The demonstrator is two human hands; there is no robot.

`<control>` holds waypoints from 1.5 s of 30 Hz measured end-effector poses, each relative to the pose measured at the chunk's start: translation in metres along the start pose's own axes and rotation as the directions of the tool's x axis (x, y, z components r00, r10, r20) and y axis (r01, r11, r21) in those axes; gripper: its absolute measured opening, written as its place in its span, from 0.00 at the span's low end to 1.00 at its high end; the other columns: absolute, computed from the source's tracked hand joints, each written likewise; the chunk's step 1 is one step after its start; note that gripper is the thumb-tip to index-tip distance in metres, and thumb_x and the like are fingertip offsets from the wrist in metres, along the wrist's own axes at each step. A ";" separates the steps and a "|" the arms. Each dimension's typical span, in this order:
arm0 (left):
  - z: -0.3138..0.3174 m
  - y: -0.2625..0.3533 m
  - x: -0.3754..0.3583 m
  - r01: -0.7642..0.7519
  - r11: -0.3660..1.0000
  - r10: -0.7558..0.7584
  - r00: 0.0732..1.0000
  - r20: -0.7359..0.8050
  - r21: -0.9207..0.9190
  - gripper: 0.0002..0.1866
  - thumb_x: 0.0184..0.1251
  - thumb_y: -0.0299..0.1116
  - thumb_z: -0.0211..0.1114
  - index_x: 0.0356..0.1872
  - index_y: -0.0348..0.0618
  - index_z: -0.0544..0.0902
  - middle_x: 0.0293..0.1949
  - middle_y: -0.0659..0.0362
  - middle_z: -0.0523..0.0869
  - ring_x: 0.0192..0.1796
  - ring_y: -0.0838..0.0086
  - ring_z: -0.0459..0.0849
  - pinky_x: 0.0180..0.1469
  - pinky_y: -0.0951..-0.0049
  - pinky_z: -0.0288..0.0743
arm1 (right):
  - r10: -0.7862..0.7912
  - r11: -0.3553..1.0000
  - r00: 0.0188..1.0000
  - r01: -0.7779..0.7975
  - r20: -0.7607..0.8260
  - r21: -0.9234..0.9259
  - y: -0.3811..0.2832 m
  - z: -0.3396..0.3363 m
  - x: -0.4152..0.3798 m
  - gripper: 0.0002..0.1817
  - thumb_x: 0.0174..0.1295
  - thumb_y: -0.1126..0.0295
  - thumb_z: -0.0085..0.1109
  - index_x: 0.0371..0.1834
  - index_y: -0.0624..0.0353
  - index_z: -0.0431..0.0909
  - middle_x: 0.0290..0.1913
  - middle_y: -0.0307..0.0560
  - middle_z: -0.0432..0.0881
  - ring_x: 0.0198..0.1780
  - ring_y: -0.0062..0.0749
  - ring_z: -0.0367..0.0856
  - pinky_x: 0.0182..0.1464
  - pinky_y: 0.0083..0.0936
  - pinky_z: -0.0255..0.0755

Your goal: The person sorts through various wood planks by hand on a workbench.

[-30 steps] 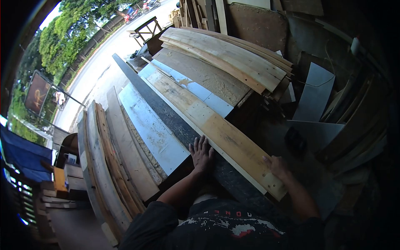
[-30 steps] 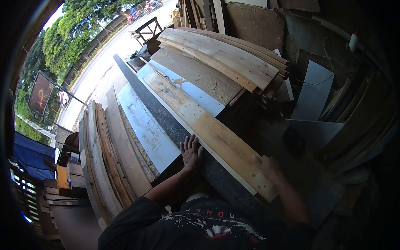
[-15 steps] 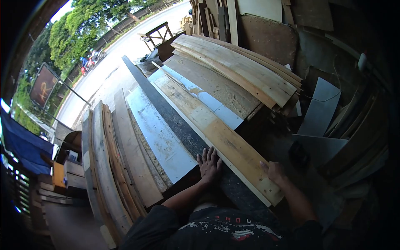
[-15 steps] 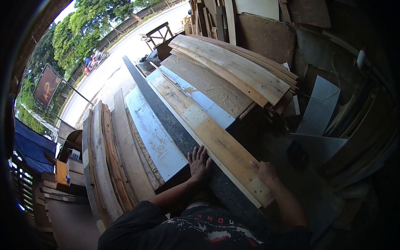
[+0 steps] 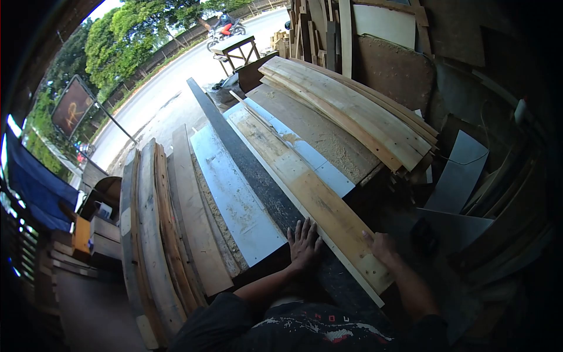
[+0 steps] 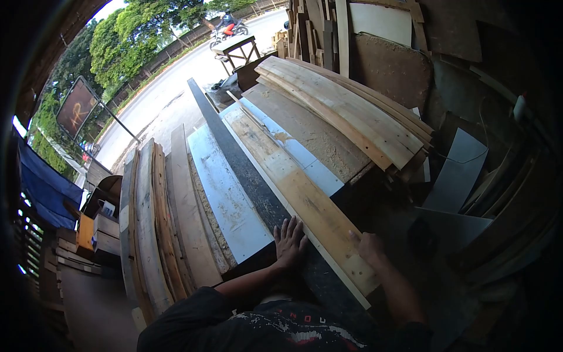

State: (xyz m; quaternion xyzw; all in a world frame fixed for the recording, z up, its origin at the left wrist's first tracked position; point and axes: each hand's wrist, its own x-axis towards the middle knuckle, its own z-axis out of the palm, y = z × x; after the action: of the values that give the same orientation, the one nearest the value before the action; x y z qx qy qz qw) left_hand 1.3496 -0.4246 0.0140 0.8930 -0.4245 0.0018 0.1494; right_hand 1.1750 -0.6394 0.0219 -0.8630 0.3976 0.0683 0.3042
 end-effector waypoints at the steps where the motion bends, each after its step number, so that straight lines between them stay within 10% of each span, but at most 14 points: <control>1: 0.000 0.000 0.000 0.001 1.000 -0.001 1.000 -0.002 -0.007 0.32 0.74 0.50 0.47 0.74 0.48 0.60 0.77 0.56 0.54 0.80 0.59 0.44 0.77 0.47 0.25 | 0.016 1.000 1.000 -0.016 0.015 0.002 -0.005 -0.004 0.001 0.40 0.69 0.37 0.41 0.37 0.71 0.84 0.35 0.69 0.84 0.43 0.61 0.85 0.47 0.46 0.77; 28: 0.007 0.004 0.000 -0.016 0.999 0.018 0.999 -0.031 0.045 0.29 0.75 0.48 0.46 0.74 0.52 0.62 0.76 0.56 0.58 0.79 0.59 0.47 0.77 0.48 0.28 | -0.021 0.999 0.998 0.018 0.058 0.043 -0.047 0.014 0.073 0.40 0.68 0.34 0.38 0.47 0.64 0.83 0.45 0.62 0.84 0.51 0.56 0.82 0.55 0.48 0.74; 33: 0.006 -0.001 0.005 -0.075 0.997 0.076 0.995 -0.062 0.021 0.24 0.76 0.46 0.47 0.68 0.50 0.69 0.72 0.56 0.64 0.78 0.58 0.51 0.76 0.46 0.31 | -0.332 0.942 0.884 0.293 -0.330 -0.164 0.003 -0.005 -0.018 0.32 0.67 0.38 0.47 0.50 0.60 0.76 0.49 0.57 0.78 0.53 0.53 0.76 0.57 0.51 0.68; 38: -0.012 -0.024 0.063 -0.140 0.990 0.139 0.988 -0.074 -0.001 0.18 0.72 0.45 0.54 0.55 0.48 0.79 0.61 0.59 0.75 0.71 0.58 0.64 0.74 0.44 0.43 | 0.125 0.961 0.957 -0.051 0.263 -0.270 0.049 -0.033 -0.154 0.39 0.63 0.32 0.45 0.38 0.63 0.83 0.36 0.59 0.85 0.45 0.51 0.85 0.49 0.46 0.76; 45: -0.023 -0.069 0.152 -0.258 0.966 0.257 0.965 0.054 0.026 0.25 0.75 0.49 0.46 0.64 0.46 0.74 0.69 0.57 0.70 0.73 0.54 0.62 0.73 0.37 0.41 | 0.349 0.907 0.907 -0.390 0.235 0.157 0.051 0.023 -0.199 0.28 0.64 0.45 0.58 0.29 0.64 0.82 0.30 0.59 0.84 0.34 0.52 0.84 0.40 0.42 0.74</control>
State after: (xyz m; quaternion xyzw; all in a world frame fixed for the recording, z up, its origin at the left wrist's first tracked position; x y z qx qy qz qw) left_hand 1.5021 -0.4922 0.0370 0.8324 -0.5405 0.0056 0.1223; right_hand 1.0065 -0.5235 0.0504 -0.7251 0.5265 0.1715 0.4094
